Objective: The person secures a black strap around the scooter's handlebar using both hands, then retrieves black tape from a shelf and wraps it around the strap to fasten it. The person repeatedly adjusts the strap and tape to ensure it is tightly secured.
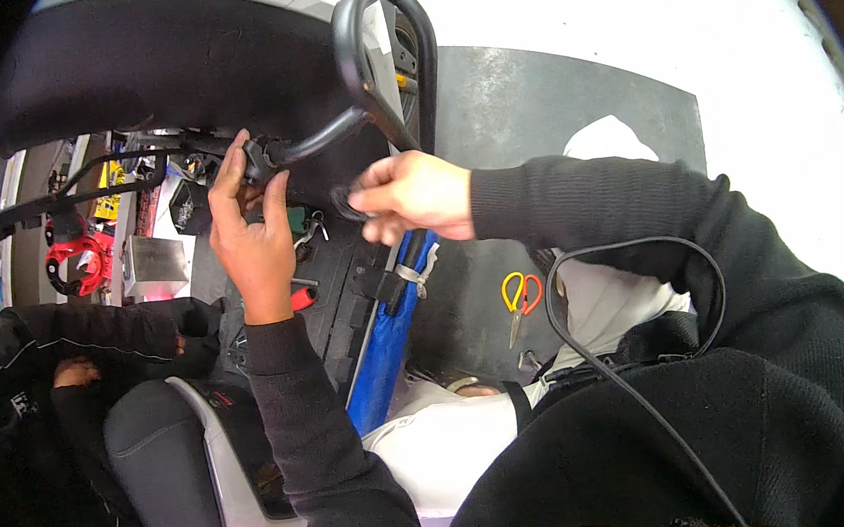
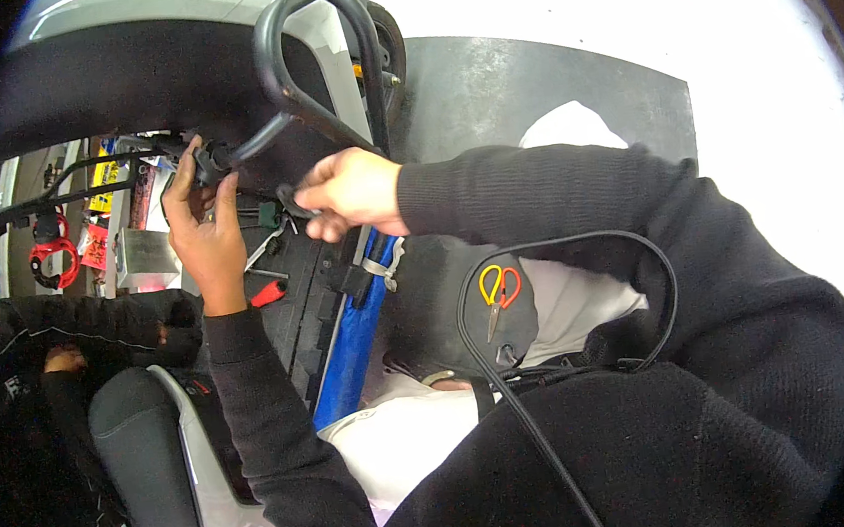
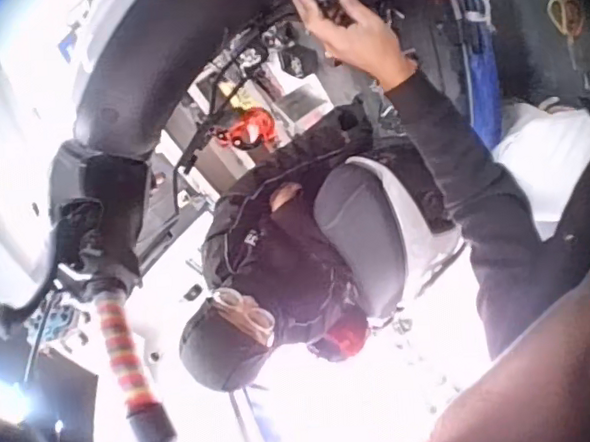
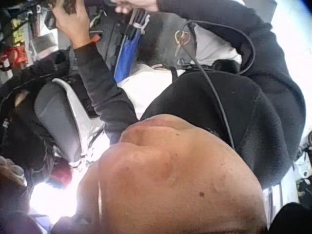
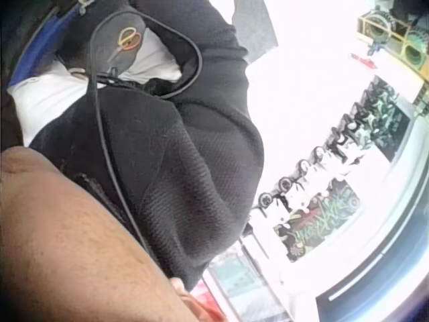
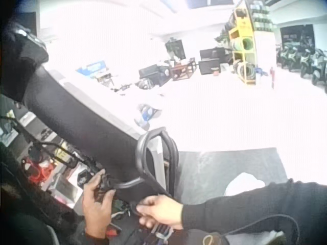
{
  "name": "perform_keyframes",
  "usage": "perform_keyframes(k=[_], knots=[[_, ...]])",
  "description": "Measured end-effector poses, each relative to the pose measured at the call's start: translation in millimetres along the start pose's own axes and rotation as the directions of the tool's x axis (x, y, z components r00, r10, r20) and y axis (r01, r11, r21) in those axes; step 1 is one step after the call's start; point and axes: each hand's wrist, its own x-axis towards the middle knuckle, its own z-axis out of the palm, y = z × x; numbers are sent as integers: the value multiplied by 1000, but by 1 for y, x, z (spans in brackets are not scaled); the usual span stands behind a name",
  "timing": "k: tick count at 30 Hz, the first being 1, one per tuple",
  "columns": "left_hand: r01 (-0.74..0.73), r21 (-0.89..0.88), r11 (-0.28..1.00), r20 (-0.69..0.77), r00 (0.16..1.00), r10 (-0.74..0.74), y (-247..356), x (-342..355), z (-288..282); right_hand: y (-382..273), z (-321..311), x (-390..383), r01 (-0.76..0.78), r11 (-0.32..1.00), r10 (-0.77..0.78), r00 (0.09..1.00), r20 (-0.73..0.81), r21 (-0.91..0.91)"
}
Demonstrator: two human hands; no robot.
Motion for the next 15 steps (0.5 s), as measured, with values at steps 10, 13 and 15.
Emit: perform_keyframes(k=[10,13,15], knots=[[27,90,996,-49,999,-22,8,-3,1,-16,68,72,650,708,-552,753,-358,277],[58,7,998,-48,997,-58,8,-4,3,-18,60,70,603,788,-560,786,-262,125],[23,44,999,-82,996,-19,9,-4,4,-15,54,67,646,758,-623,758,-194,90]])
